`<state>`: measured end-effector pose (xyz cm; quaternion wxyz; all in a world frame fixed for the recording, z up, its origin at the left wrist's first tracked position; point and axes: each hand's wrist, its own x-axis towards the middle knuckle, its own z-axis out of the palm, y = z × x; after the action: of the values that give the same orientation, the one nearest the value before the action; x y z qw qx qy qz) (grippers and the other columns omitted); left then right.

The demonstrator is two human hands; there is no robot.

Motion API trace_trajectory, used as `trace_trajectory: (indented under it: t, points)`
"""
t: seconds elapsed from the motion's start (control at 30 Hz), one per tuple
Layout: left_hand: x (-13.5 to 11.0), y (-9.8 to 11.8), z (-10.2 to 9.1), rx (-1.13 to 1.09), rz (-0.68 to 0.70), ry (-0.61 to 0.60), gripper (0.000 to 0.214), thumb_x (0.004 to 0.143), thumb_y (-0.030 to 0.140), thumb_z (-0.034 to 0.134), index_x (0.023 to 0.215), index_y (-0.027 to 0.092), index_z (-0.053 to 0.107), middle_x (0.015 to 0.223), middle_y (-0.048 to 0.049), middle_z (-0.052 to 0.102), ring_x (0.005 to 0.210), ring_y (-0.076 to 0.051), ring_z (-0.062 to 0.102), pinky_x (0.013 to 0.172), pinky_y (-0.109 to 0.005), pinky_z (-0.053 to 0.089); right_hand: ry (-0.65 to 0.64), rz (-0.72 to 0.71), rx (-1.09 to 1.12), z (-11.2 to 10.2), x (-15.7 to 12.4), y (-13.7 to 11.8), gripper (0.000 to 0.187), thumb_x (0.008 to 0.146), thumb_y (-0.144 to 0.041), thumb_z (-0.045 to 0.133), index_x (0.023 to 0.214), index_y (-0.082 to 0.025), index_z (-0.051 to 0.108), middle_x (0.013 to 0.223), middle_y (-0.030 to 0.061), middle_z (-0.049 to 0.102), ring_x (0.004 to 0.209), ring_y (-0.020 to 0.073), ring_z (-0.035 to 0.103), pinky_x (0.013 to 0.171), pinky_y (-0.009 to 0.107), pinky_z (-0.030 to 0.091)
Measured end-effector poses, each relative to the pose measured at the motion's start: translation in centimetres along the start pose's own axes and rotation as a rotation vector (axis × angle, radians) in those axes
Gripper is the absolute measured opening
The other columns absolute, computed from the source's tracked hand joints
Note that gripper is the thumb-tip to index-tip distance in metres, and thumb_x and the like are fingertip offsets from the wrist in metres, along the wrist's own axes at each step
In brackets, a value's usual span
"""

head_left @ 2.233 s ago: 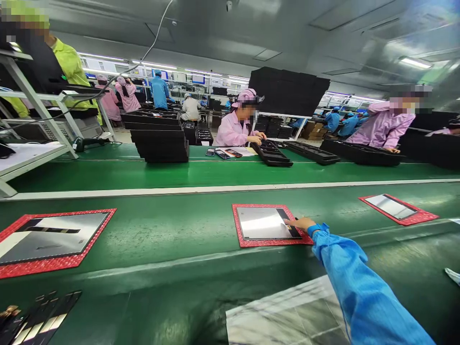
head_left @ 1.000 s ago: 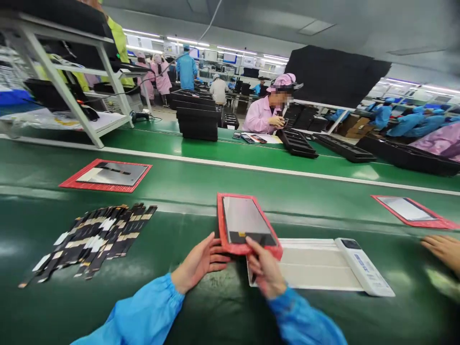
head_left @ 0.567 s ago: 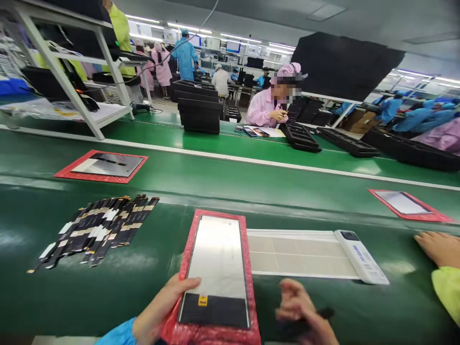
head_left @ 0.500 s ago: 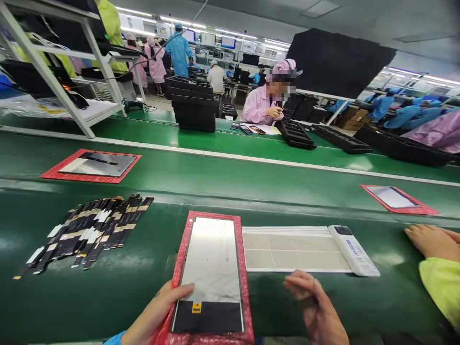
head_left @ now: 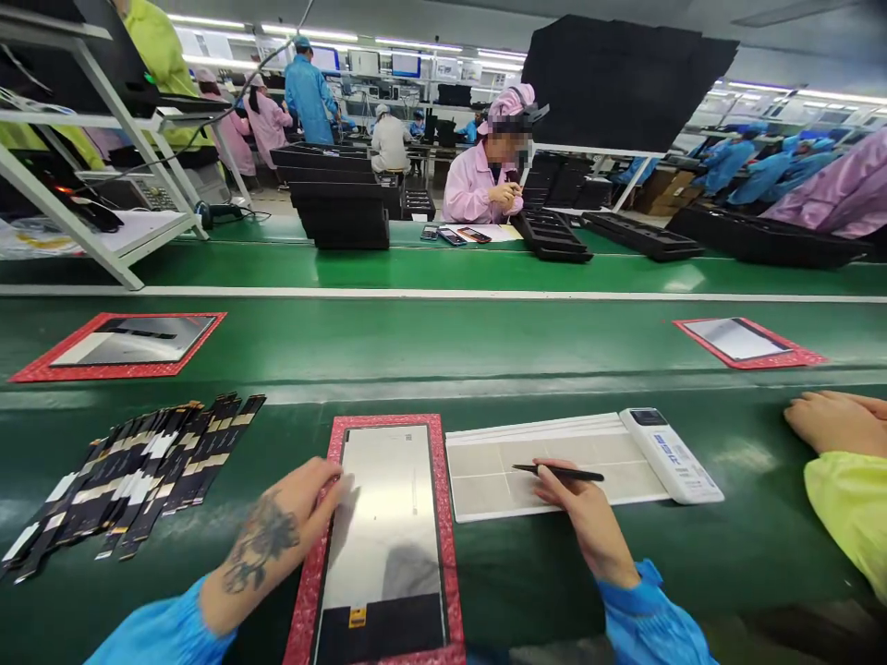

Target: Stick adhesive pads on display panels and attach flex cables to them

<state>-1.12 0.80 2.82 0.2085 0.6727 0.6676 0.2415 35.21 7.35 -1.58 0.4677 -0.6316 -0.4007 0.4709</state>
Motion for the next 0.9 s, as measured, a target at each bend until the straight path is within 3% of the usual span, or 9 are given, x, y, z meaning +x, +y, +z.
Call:
trace_trajectory:
  t: [0.1, 0.17, 0.27, 0.33, 0.5, 0.9]
  points:
    - [4.9, 3.6, 4.0, -0.071, 0.335, -0.172, 0.032, 0.092, 0.037, 0.046, 0.111, 0.021, 0.067, 0.117, -0.0109, 0.067, 0.112, -0.024, 0.06, 0.1, -0.035, 0.044, -0.044, 0.022, 0.028, 1.1, 1.2, 0.3, 0.047, 0.051, -0.058, 0.083, 0.078, -0.021, 0.07, 0.076, 0.005, 0.073, 0.078, 0.0275, 0.071, 0.074, 0.043, 0.061]
    - [8.0, 6.1, 7.2, -0.075, 0.495, -0.325, 0.044, 0.09, 0.037, 0.054, 0.13, 0.021, 0.058, 0.141, -0.0127, 0.053, 0.134, -0.029, 0.044, 0.114, -0.046, 0.03, -0.033, 0.015, 0.04, 1.7, 1.6, 0.6, 0.05, 0.049, -0.06, 0.083, 0.077, -0.022, 0.065, 0.068, 0.0026, 0.071, 0.071, 0.0262, 0.07, 0.072, 0.043, 0.06]
    - [11.6, 8.9, 11.1, 0.044, 0.626, -0.531, 0.076, 0.08, 0.049, 0.068, 0.145, 0.022, 0.042, 0.158, -0.0126, 0.026, 0.146, -0.039, 0.014, 0.116, -0.063, 0.006, -0.011, -0.007, 0.038, 2.1, 1.8, 1.1, 0.051, 0.05, -0.062, 0.082, 0.077, -0.024, 0.06, 0.063, 0.0005, 0.068, 0.067, 0.0248, 0.068, 0.066, 0.04, 0.058]
    - [13.1, 9.6, 12.6, 0.119, 0.675, -0.614, 0.086, 0.074, 0.057, 0.071, 0.147, 0.025, 0.039, 0.16, -0.0118, 0.015, 0.147, -0.042, 0.003, 0.113, -0.067, -0.004, -0.01, -0.019, 0.026, 2.1, 1.7, 1.4, 0.051, 0.052, -0.062, 0.081, 0.077, -0.024, 0.059, 0.064, 0.0004, 0.068, 0.066, 0.0244, 0.068, 0.064, 0.039, 0.057]
    - [14.4, 8.9, 13.8, 0.149, 0.666, -0.725, 0.09, 0.071, 0.068, 0.068, 0.147, 0.033, 0.036, 0.162, -0.0108, 0.007, 0.146, -0.044, -0.004, 0.109, -0.069, -0.009, -0.023, -0.026, -0.011, 1.8, 1.7, 2.1, 0.046, 0.058, -0.059, 0.079, 0.078, -0.023, 0.06, 0.066, 0.0005, 0.068, 0.068, 0.0238, 0.067, 0.067, 0.038, 0.053]
    - [14.3, 8.8, 13.7, 0.145, 0.647, -0.706, 0.093, 0.067, 0.068, 0.072, 0.146, 0.035, 0.037, 0.161, -0.0103, 0.01, 0.146, -0.044, -0.001, 0.111, -0.068, -0.006, -0.066, 0.008, 0.021, 1.8, 1.8, 2.0, 0.042, 0.062, -0.056, 0.08, 0.077, -0.021, 0.062, 0.067, 0.0028, 0.069, 0.069, 0.025, 0.067, 0.067, 0.036, 0.052]
